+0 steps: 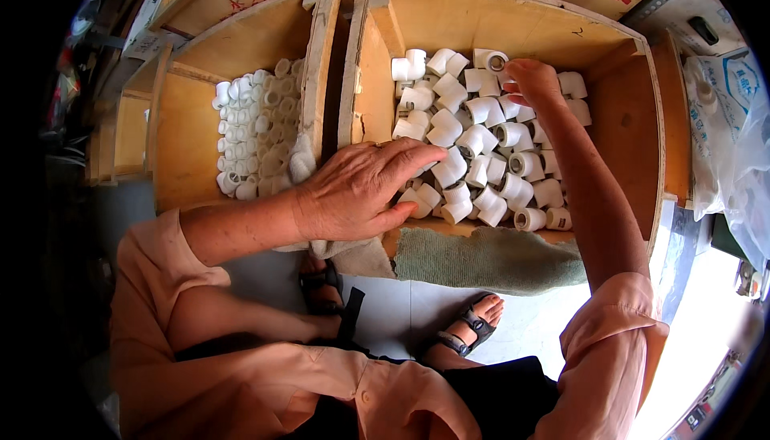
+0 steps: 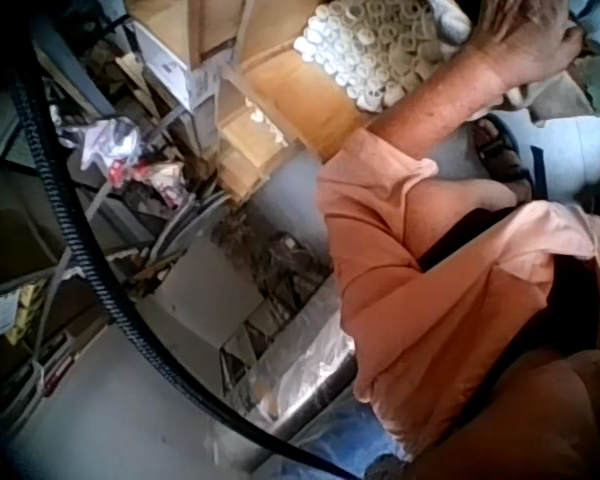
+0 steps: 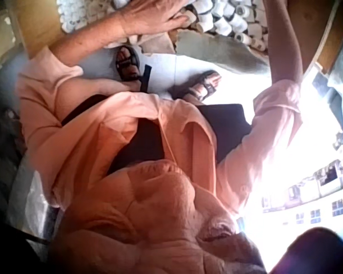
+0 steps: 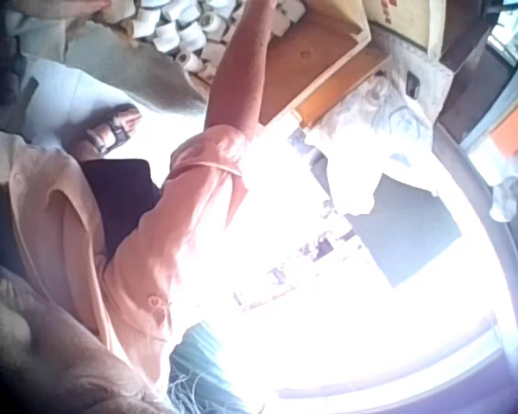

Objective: The person sits on the floor and sorts white plastic pipe fittings by picking them from a wooden crate and placing them into a separate compartment. The person handles the fittings one at a time, occasionally wiping them with a cloth before placing them in the designated area.

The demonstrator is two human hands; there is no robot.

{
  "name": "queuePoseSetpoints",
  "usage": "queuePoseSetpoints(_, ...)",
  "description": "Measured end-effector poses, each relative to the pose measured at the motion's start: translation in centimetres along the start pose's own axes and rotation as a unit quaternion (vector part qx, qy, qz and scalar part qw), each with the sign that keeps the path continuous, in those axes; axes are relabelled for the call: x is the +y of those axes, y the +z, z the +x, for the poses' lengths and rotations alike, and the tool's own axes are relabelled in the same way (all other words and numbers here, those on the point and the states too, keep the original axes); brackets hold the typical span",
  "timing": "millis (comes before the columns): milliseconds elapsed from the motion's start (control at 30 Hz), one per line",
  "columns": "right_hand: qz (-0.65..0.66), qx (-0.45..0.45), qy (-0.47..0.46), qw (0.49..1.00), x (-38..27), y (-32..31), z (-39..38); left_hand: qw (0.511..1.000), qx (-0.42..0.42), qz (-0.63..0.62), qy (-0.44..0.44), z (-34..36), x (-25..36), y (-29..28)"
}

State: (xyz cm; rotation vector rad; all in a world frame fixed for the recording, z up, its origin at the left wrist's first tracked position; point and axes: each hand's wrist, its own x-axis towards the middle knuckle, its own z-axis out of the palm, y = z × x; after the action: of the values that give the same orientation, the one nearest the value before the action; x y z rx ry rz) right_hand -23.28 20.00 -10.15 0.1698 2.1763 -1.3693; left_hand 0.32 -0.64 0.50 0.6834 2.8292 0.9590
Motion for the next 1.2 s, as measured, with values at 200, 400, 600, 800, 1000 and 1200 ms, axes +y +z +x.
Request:
queuePoseSetpoints(200, -0.076, 0.012, -0.038, 0.996, 1.1, -0.4, -0.1, 1.0, -0.022, 0.01, -0.011, 0.2, 0.1, 0.0)
queuePoseSetpoints(400, -0.122, -0.029, -0.101, 0.987, 0.9, -1.2, -5.0, 1.0, -0.014, -0.005, 0.017, 0.4, -0.5, 0.7)
queuePoseSetpoints(600, -0.154, -0.229, -0.134, 0.952, -2.6, 2.5, -16.6, 0.997, 0.051, 0.019, 0.048, -0.3, -0.9, 0.8)
queuePoseSetpoints(800, -0.317, -0.26, -0.244, 0.879, -3.5, 4.5, -24.6, 0.987, 0.12, -0.073, 0.074, -0.6, -0.9, 0.4)
queuePoseSetpoints(1000, -0.38, -0.196, -0.373, 0.824, -2.8, 5.3, -25.5, 0.963, 0.177, -0.201, -0.038, -0.9, -4.9, -6.4)
queuePoseSetpoints(1200, -0.387, -0.199, -0.389, 0.812, -3.0, 5.6, -25.7, 0.91, 0.28, -0.139, -0.273, -7.7, -16.7, -13.3)
